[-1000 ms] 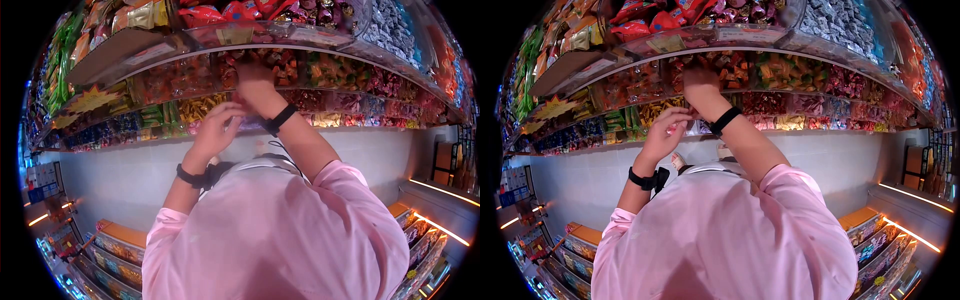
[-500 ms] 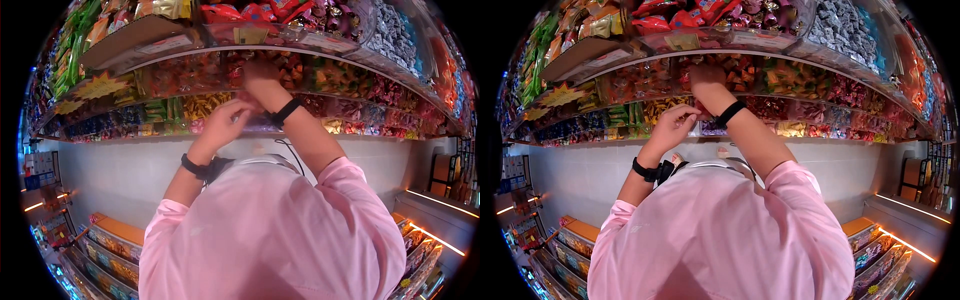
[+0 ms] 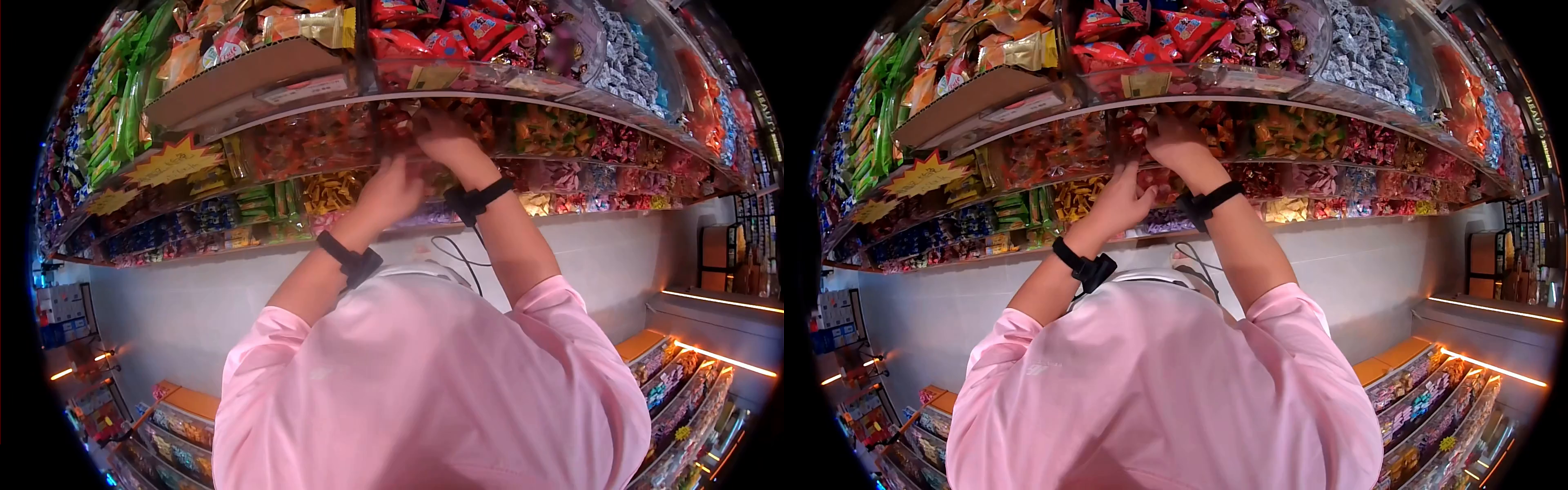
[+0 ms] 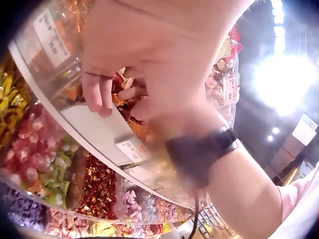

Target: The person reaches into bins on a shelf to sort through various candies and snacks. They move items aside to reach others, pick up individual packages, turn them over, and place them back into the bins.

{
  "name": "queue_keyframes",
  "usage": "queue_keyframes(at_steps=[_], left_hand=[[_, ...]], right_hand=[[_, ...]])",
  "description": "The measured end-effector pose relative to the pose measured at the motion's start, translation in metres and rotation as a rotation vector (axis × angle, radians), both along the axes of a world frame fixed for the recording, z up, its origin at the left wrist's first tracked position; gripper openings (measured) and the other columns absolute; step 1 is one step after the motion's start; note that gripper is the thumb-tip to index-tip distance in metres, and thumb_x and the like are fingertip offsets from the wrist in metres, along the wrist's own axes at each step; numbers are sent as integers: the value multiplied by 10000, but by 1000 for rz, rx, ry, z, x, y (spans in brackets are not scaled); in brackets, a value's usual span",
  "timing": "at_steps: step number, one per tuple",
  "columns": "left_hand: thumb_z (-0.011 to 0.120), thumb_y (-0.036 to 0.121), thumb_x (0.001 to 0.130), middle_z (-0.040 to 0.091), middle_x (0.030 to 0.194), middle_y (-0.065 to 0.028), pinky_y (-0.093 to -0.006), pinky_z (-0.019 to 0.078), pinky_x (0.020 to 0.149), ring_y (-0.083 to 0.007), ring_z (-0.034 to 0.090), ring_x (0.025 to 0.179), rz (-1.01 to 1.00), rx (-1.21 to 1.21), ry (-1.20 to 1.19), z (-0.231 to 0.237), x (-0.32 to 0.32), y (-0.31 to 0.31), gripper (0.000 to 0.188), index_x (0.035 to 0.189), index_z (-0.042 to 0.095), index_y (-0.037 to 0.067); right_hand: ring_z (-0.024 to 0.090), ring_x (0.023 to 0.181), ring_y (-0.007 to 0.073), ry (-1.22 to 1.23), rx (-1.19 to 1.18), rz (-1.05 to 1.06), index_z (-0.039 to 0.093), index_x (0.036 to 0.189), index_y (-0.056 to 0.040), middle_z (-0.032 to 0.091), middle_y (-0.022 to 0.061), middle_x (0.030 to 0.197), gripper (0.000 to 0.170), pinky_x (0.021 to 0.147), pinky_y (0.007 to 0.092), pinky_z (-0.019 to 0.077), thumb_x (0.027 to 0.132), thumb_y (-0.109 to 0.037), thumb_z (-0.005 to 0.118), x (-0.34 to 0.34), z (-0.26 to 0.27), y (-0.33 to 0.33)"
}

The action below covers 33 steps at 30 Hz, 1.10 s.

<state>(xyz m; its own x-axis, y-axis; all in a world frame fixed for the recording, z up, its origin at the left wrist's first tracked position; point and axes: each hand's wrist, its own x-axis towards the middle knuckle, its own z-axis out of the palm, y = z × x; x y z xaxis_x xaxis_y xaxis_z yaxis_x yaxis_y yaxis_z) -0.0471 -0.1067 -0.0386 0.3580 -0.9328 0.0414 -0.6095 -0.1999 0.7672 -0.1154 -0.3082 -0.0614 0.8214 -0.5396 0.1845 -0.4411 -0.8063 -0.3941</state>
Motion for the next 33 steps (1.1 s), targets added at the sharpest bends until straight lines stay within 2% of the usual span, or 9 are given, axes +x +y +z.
queue_keyframes(at_steps=[4, 7, 9, 14, 16, 19, 25, 28, 33], left_hand=[[698, 278, 983, 553, 1389, -376, -496, 602, 858, -438, 737, 1002, 0, 52, -104, 5, -7, -3, 671, 1491, 447, -82], [671, 398, 967, 470, 1515, -376, -571, 584, 908, -496, 710, 1049, -90, 273, -134, 0, -2, -7, 598, 1427, 532, 41], [678, 422, 956, 483, 1504, -369, -567, 586, 905, -498, 708, 1053, -88, 302, -125, 5, -3, -8, 682, 1488, 475, 46], [705, 379, 963, 594, 1365, -366, -549, 586, 861, -512, 694, 1059, 112, 179, -76, 3, -14, -11, 802, 1570, 347, -4], [712, 349, 954, 529, 1469, -371, -547, 593, 854, -512, 695, 1065, 157, 178, -97, 6, -17, -12, 894, 1646, 250, 21], [710, 378, 907, 194, 1736, -266, -555, 621, 843, -497, 674, 1171, 184, -38, -162, -14, -18, -15, 1003, 1702, 146, 142], [696, 236, 941, 259, 1713, -268, -526, 611, 862, -490, 706, 1071, 185, -36, -188, -24, -12, -19, 939, 1696, 155, 99], [674, 221, 955, 267, 1700, -279, -538, 600, 872, -497, 701, 1062, 78, 67, -62, 5, -19, -16, 884, 1684, 190, 95], [648, 223, 980, 290, 1667, -310, -550, 565, 942, -524, 663, 1100, -14, 93, 11, 7, -25, -14, 716, 1598, 331, 47]], right_hand=[[719, 1100, 396, 273, -18, -48, 759, 1110, -13, 740, 224, 1191, 370, 956, 504, 581, 1026, -331, 589, 11, 18, -7], [649, 1268, 431, 389, 167, -214, 672, 1328, -31, 633, 175, 1451, 462, 1108, 600, 474, 956, -304, 656, 17, 54, 13], [604, 1336, 423, 370, 5, -308, 668, 1345, -32, 613, 178, 1477, 492, 1123, 665, 423, 939, -308, 683, 19, 62, 38], [410, 1446, 593, 392, -16, -161, 614, 1472, -250, 459, 187, 1611, 511, 1094, 724, 450, 983, -393, 639, 16, 54, 28], [455, 1428, 560, 228, -14, -101, 629, 1454, -286, 496, 185, 1581, 498, 1095, 728, 443, 967, -386, 655, 9, 55, 29], [558, 1335, 510, 241, 56, -92, 659, 1398, -242, 533, 187, 1542, 483, 1060, 662, 494, 935, -380, 677, 13, 43, 21], [706, 1117, 409, 242, 61, -79, 725, 1210, -137, 732, 186, 1215, 406, 935, 488, 574, 894, -391, 700, -5, 87, 25], [721, 1067, 384, 219, 58, -2, 745, 1151, -120, 764, 168, 1067, 381, 919, 481, 573, 898, -401, 699, -6, 97, 31], [732, 1043, 373, 84, -114, 9, 763, 1149, -144, 767, 148, 1106, 284, 901, 509, 582, 940, -305, 659, 18, 71, 33]])
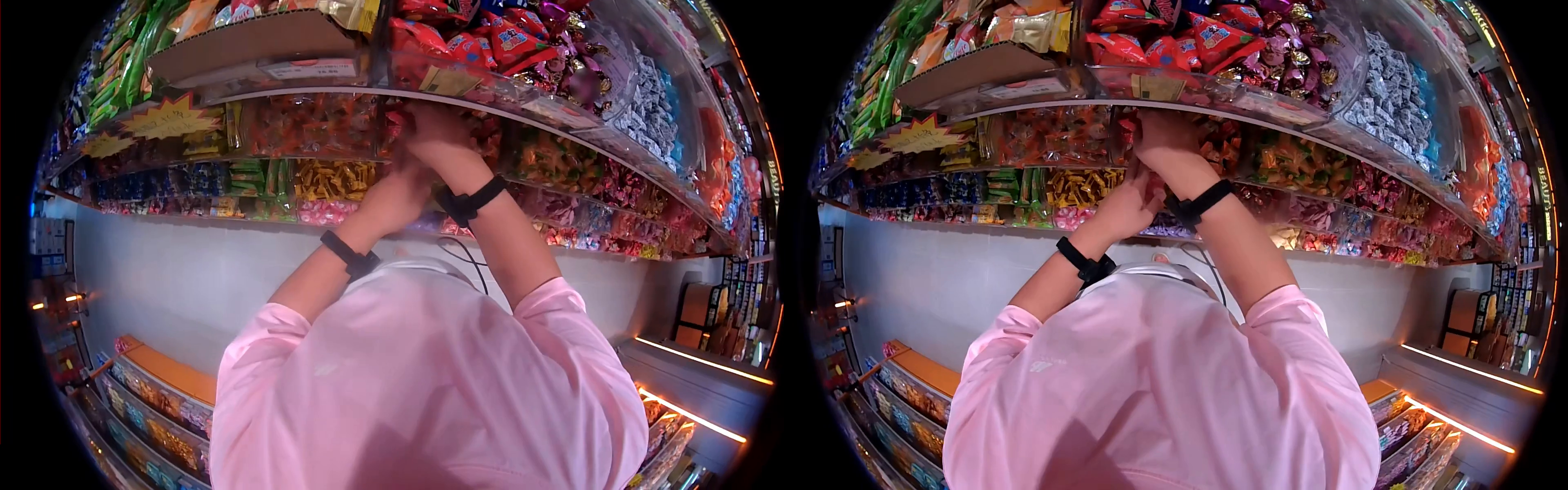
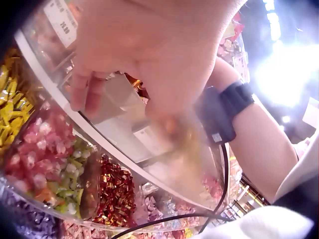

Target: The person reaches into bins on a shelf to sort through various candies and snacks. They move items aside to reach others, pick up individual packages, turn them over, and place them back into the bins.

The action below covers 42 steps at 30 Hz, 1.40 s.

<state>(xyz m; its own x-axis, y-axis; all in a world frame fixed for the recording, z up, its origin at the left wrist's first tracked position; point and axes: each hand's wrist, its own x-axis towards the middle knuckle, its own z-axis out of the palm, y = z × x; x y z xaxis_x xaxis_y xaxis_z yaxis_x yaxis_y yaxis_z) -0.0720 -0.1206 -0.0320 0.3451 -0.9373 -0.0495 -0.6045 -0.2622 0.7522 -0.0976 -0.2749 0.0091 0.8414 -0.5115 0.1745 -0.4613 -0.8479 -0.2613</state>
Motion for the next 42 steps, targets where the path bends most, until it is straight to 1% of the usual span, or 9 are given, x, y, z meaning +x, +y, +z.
queue_keyframes(at_steps=[4, 8, 14, 16, 19, 23, 27, 36, 42], left_hand=[[610, 269, 1011, 351, 1615, -325, -539, 547, 971, -520, 637, 1145, -96, 14, 10, -7, 13, 12, 598, 1516, 433, 2], [569, 342, 1041, 476, 1522, -305, -511, 546, 976, -501, 624, 1189, -179, 175, -73, 20, 28, 23, 610, 1511, 458, -32], [572, 385, 1043, 545, 1465, -268, -500, 529, 1013, -474, 594, 1254, -174, -43, -97, -16, 45, 47, 580, 1517, 500, 59], [593, 360, 1036, 548, 1474, -257, -487, 545, 988, -445, 629, 1217, -162, -43, -86, -4, 47, 52, 530, 1489, 548, 87], [632, 289, 1020, 570, 1448, -228, -455, 572, 936, -388, 685, 1130, -136, -82, -48, -3, 50, 56, 436, 1406, 623, 85], [679, 146, 988, 616, 1307, -162, -381, 595, 846, -285, 726, 975, -99, -217, 7, -7, 49, 50, 261, 1224, 695, 36], [682, 129, 955, 647, 1202, -120, -383, 587, 782, -281, 724, 855, -103, -270, 96, -5, 40, 45, 154, 1092, 678, 59], [676, 40, 974, 611, 1067, -86, -257, 510, 732, -126, 656, 838, -36, -247, 216, -6, 10, 23, 208, 1179, 686, 10], [697, 135, 973, 624, 1214, -181, -359, 567, 731, -219, 683, 803, 193, -266, 3, -7, -6, 10, 482, 1433, 597, 33]], right_hand=[[735, 1065, 363, 207, -127, 19, 774, 1172, -162, 765, 136, 1147, 275, 894, 527, 592, 949, -176, 614, 21, -12, -2], [713, 1140, 351, 101, -5, 127, 780, 1145, -150, 746, 135, 1223, 280, 939, 505, 585, 935, -134, 595, 14, -23, -9], [665, 1237, 322, 214, -60, 251, 783, 1153, -172, 716, 82, 1283, 304, 1005, 471, 559, 905, -132, 612, 7, -4, 3], [629, 1293, 312, 191, -159, 245, 781, 1197, -217, 703, 21, 1317, 373, 1003, 460, 559, 870, -123, 629, 8, -14, 7], [612, 1299, 330, 152, -249, 165, 758, 1249, -165, 687, 46, 1307, 422, 1007, 459, 551, 841, -133, 656, 1, -33, 15], [617, 1270, 357, -301, -93, 229, 699, 1278, -43, 625, 136, 1363, 472, 978, 453, 567, 810, -99, 684, -19, -55, 27], [651, 1209, 373, -350, -75, 194, 683, 1354, -76, 619, 134, 1416, 561, 989, 441, 563, 794, -93, 696, -34, -41, 36], [642, 1157, 334, -410, -120, -173, 781, 1086, -115, 729, 88, 1184, 258, 931, 473, 471, 836, -141, 725, -121, -24, 19], [626, 1205, 321, -295, -131, -82, 776, 1119, -142, 731, 88, 1190, 263, 998, 463, 460, 863, -185, 738, -134, -28, -3]])
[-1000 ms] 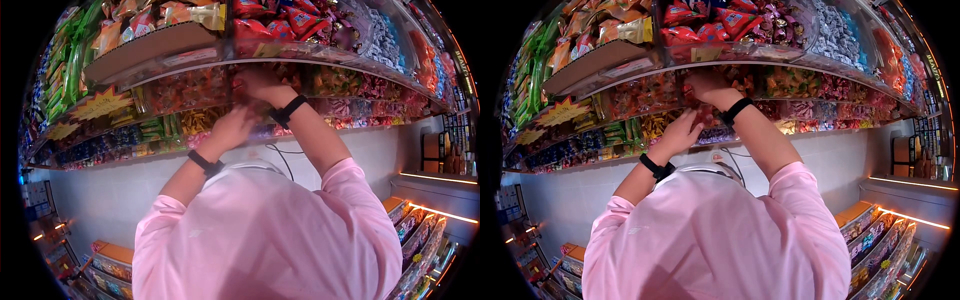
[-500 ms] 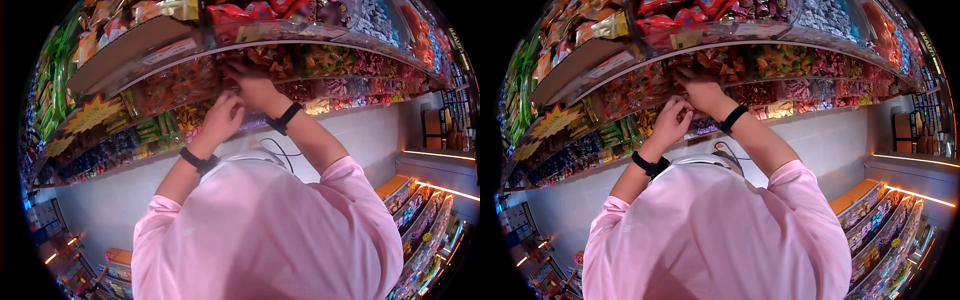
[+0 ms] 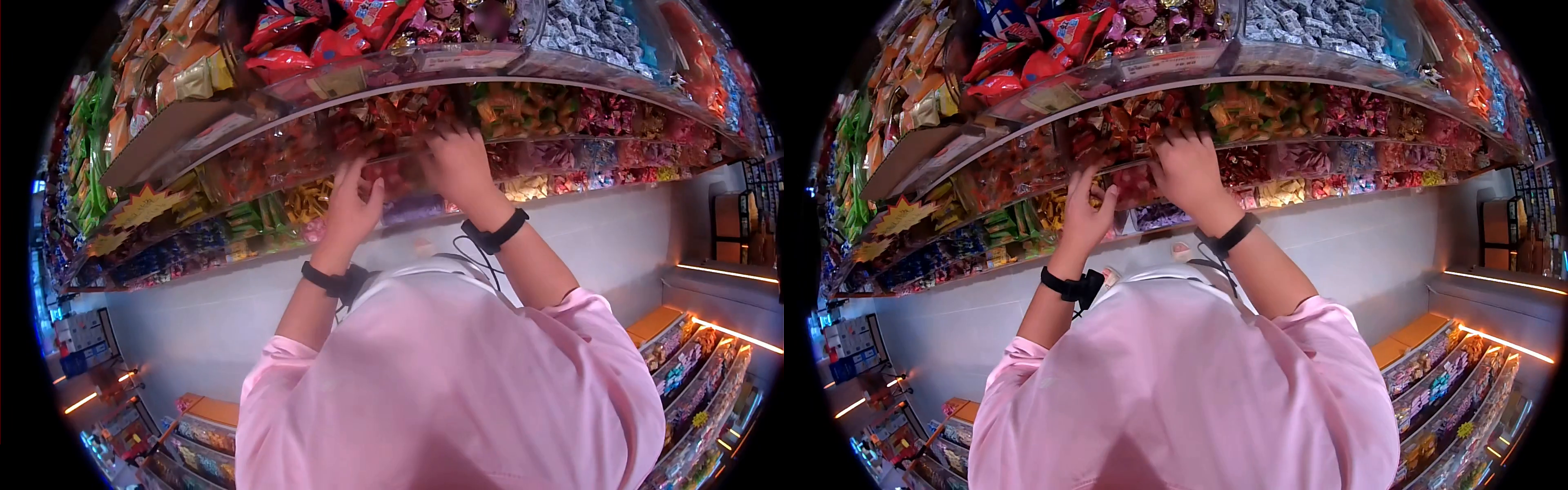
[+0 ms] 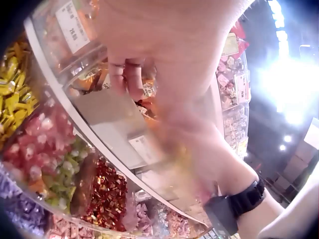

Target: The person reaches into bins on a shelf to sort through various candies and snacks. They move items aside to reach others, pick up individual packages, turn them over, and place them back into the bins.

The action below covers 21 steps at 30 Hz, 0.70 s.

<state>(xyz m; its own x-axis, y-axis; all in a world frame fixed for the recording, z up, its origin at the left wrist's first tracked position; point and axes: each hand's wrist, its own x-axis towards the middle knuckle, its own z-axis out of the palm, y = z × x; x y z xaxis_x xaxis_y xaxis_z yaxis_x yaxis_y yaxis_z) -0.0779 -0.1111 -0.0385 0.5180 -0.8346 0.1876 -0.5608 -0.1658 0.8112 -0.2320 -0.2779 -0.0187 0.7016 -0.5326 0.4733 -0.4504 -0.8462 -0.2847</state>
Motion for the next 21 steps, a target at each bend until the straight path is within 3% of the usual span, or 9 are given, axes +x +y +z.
queue_keyframes(at_steps=[3, 6, 7, 10, 13, 16, 19, 21], left_hand=[[693, 221, 977, 611, 1318, -253, -427, 588, 776, -330, 716, 885, 57, 123, -61, -1, 3, -8, 705, 1595, 417, 24], [689, 267, 981, 164, 1736, -318, -401, 591, 799, -383, 718, 931, -15, 223, -132, -7, 5, -16, 881, 1676, 220, -3], [654, 347, 995, 97, 1749, -311, -431, 591, 899, -488, 669, 1165, -27, 246, -135, -6, 3, -16, 937, 1690, 129, 2], [630, 380, 1005, 105, 1750, -303, -460, 562, 1010, -508, 549, 1363, 7, 340, -217, -1, 2, -19, 925, 1684, 143, -16], [586, 372, 998, 138, 1731, -319, -504, 590, 973, -512, 615, 1265, 14, 236, -292, -12, 4, -20, 893, 1674, 157, -23], [618, 385, 1010, 68, 1758, -292, -488, 516, 1093, -511, 370, 1509, 6, 285, -162, -13, 2, -18, 915, 1690, 141, 2], [665, 314, 995, 177, 1734, -294, -462, 570, 990, -477, 596, 1328, 63, 227, -162, -13, -10, -11, 875, 1688, 205, 42], [691, 257, 972, 320, 1642, -311, -489, 573, 983, -486, 640, 1236, 95, 200, -193, -11, -20, -6, 769, 1626, 342, 52]], right_hand=[[629, 1213, 317, -1, 20, 32, 761, 1136, -135, 735, 89, 1168, 287, 1055, 480, 448, 854, -183, 742, -3, -8, -2], [664, 1151, 324, -6, 44, 75, 754, 1147, -126, 741, 107, 1147, 306, 1044, 483, 491, 844, -165, 738, 3, -14, -2], [681, 1119, 330, -1, 43, 82, 757, 1144, -126, 744, 116, 1143, 303, 1023, 479, 515, 843, -159, 734, 3, -14, -2], [718, 1010, 352, 112, 305, 90, 772, 1128, -120, 746, 143, 1155, 292, 903, 462, 587, 844, -124, 705, 5, -6, -5], [728, 953, 365, -75, 244, 60, 782, 1124, -104, 745, 148, 1164, 291, 820, 460, 609, 850, -91, 684, 8, -14, -11], [725, 952, 401, -262, 324, 97, 765, 1160, -96, 749, 167, 1125, 290, 818, 460, 607, 886, -73, 672, 12, -26, -23], [729, 963, 387, -317, 349, 95, 767, 1152, -82, 755, 160, 1126, 289, 814, 448, 609, 879, -54, 679, 11, -27, -21], [735, 967, 370, -370, 424, 72, 769, 1143, -69, 757, 157, 1127, 281, 824, 433, 609, 877, -51, 679, 10, -28, -19]])
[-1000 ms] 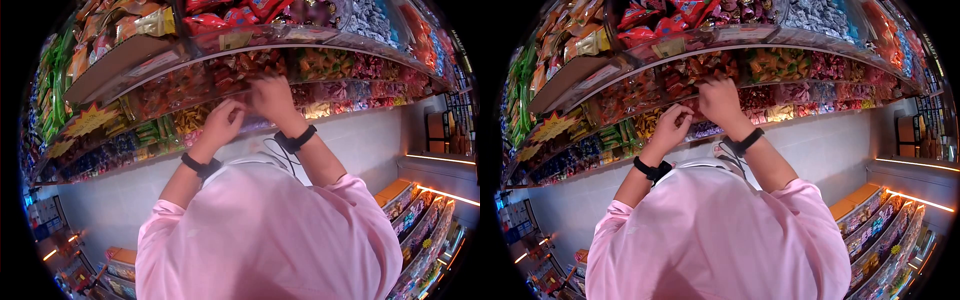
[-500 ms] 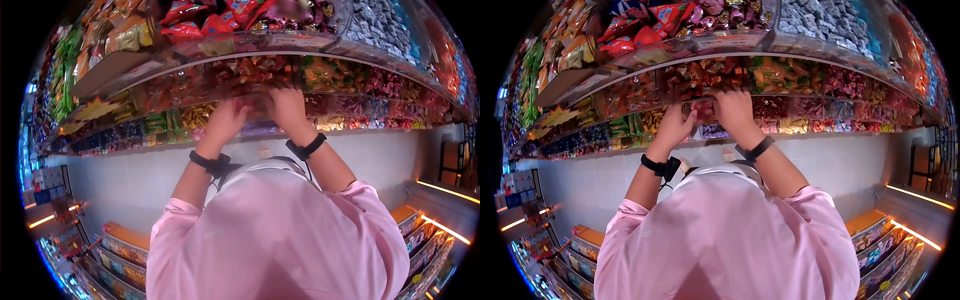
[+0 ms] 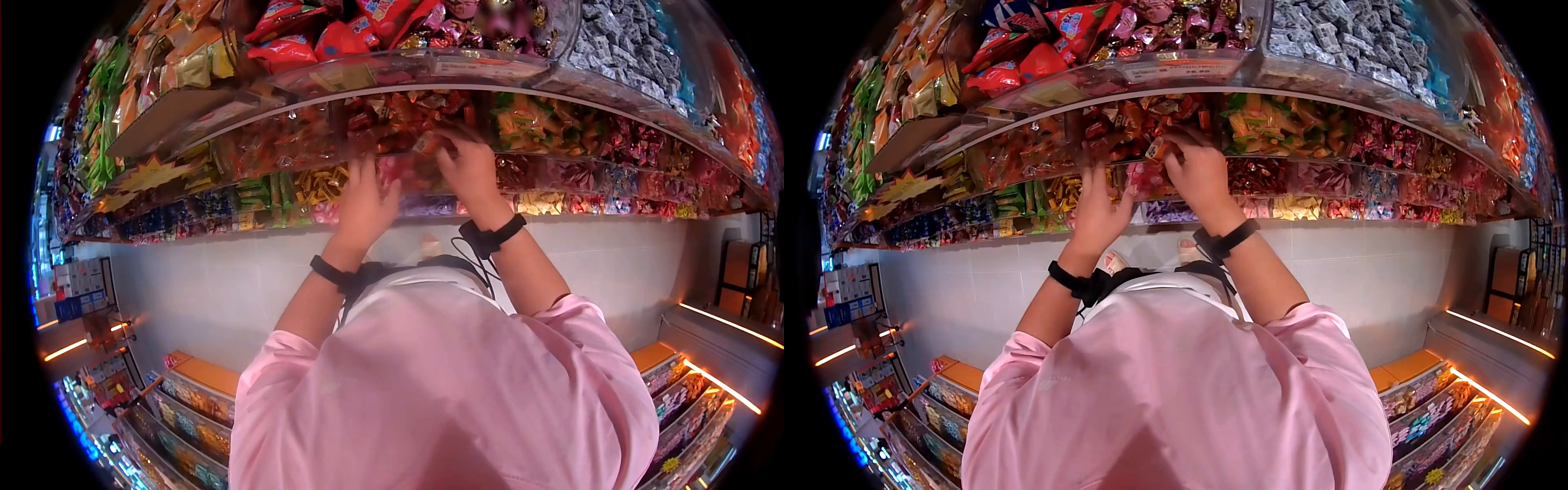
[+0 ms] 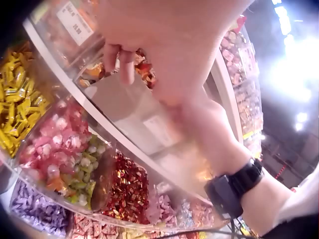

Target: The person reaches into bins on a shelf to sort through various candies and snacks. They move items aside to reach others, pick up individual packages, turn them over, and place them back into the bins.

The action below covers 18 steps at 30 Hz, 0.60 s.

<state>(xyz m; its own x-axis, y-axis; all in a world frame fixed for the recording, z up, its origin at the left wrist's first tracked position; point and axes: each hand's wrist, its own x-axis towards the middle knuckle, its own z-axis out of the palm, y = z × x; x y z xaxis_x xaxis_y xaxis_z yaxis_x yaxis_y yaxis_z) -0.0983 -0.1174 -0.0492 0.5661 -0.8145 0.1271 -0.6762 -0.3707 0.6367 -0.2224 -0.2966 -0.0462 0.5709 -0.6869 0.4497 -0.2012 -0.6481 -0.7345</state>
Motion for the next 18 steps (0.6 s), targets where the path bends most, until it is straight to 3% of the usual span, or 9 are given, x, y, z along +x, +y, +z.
queue_keyframes(at_steps=[1, 4, 6, 9, 12, 15, 17, 18], left_hand=[[704, 228, 960, 392, 1596, -319, -502, 574, 979, -490, 663, 1191, 13, -14, -16, 1, -3, 0, 720, 1595, 411, 57], [734, 177, 955, 431, 1575, -230, -344, 560, 704, -217, 655, 704, -212, -153, 17, 4, -5, -6, 659, 1562, 495, 81], [731, 185, 960, 558, 1445, -210, -345, 556, 686, -204, 652, 687, -237, -258, 74, 12, -5, -22, 634, 1553, 523, 97], [724, 187, 967, 698, 1114, -165, -348, 545, 649, -191, 620, 620, -260, -254, 200, 22, 2, -47, 609, 1545, 550, 105], [718, 183, 969, 690, 786, -119, -360, 544, 631, -193, 602, 571, -300, -148, 269, 16, 14, -56, 589, 1536, 574, 117], [689, 153, 973, 676, 717, -132, -371, 551, 637, -219, 642, 579, -277, -171, 583, 7, 25, -53, 526, 1494, 624, 143], [663, 122, 970, 702, 795, -151, -377, 565, 664, -253, 690, 651, -220, -141, 539, 12, 39, -45, 495, 1462, 656, 172], [650, 104, 966, 724, 859, -157, -379, 576, 687, -275, 718, 714, -187, -89, 341, 36, 47, -36, 492, 1449, 668, 191]], right_hand=[[737, 969, 362, -23, 40, -10, 769, 1138, -63, 758, 156, 1127, 277, 829, 426, 608, 877, -49, 680, -1, -1, 2], [730, 991, 359, -80, 23, -98, 781, 1111, -67, 769, 129, 1129, 263, 875, 422, 593, 859, -73, 708, 2, -11, 9], [731, 994, 362, -129, 54, -108, 781, 1112, -63, 769, 147, 1127, 256, 882, 417, 587, 866, -71, 711, 6, -13, 17], [730, 998, 367, -171, 130, -125, 778, 1114, -50, 769, 167, 1101, 246, 896, 410, 577, 877, -75, 718, 10, -14, 21], [728, 990, 372, -161, 122, -143, 772, 1108, -34, 769, 170, 1067, 234, 905, 407, 573, 885, -84, 726, 7, -17, 27], [717, 1031, 370, -116, 101, -106, 775, 1100, -44, 768, 162, 1062, 227, 920, 407, 556, 890, -118, 736, 4, -4, 31], [693, 1039, 362, -47, 38, -120, 769, 1101, -59, 751, 153, 1060, 229, 921, 414, 532, 889, -145, 752, -1, 5, 34], [674, 1024, 354, 6, -29, -157, 761, 1104, -67, 735, 148, 1055, 235, 915, 421, 516, 887, -157, 764, -4, 7, 35]])
